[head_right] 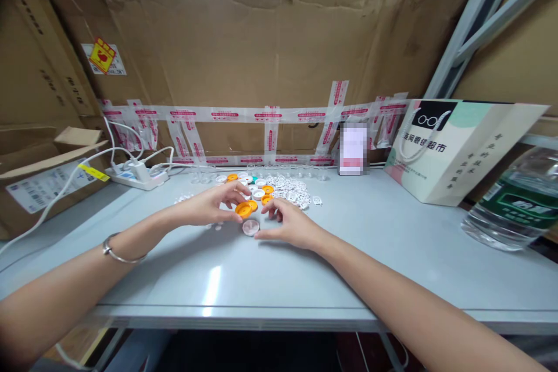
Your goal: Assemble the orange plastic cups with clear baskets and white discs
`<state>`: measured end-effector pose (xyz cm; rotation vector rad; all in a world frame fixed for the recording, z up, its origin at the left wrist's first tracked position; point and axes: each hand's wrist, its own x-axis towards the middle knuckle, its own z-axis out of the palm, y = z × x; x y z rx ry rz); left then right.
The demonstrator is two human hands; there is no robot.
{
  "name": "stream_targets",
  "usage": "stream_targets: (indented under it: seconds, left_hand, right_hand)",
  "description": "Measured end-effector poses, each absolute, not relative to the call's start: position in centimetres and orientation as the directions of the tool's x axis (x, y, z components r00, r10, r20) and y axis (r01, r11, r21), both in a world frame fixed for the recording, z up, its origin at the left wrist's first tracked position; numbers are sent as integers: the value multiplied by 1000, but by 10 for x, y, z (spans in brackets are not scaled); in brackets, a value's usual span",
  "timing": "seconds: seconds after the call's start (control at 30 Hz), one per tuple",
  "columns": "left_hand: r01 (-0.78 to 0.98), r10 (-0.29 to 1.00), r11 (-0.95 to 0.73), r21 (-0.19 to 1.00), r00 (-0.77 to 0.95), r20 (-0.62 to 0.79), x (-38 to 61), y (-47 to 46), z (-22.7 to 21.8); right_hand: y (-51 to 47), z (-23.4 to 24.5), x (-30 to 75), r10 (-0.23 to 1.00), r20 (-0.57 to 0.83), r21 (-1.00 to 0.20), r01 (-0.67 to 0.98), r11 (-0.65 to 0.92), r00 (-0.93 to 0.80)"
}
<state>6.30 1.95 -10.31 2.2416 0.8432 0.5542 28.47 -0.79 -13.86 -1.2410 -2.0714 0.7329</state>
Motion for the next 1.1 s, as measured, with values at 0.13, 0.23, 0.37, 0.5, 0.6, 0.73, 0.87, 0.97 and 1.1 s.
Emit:
stream_targets:
  seconds: [0.13,0.23,0.37,0.5,0.6,0.73,0.87,0.97,1.1]
  left_hand:
    - [422,612,-688,590,774,160,66,16,-104]
    - [376,557,-747,548,805,206,70,15,-105]
    - [385,549,-752,535,814,187,72,17,-109]
    - [394,553,-735,551,819,151,74,15,-112]
    - [431,589,-719,546,794,148,76,13,-112]
    - [462,604,-724,513,784,146,76,12,-114]
    - [466,585,-758,457,795,159,76,13,-115]
    - [461,568,-778,428,807,163,76,12,-114]
    - [486,580,-775,403,801,148,78,10,-112]
  right_hand:
    - [-9,-145,283,840,281,-621,579,528,-465]
    - [-7,-148,280,824,308,-605,570,556,-476]
    - [-8,-148,277,838,309,-596,595,540,-451]
    - [-8,-148,275,850,301,-604,603,521,-433]
    - [-8,-148,274,852,303,-617,593,517,-428]
    - [-8,-148,274,845,301,-615,587,526,-441]
    - [-9,-148,274,842,299,-613,585,530,-450]
    - [-9,-149,274,845,296,-620,584,524,-445]
    - [-8,-149,275,841,299,-623,575,530,-452]
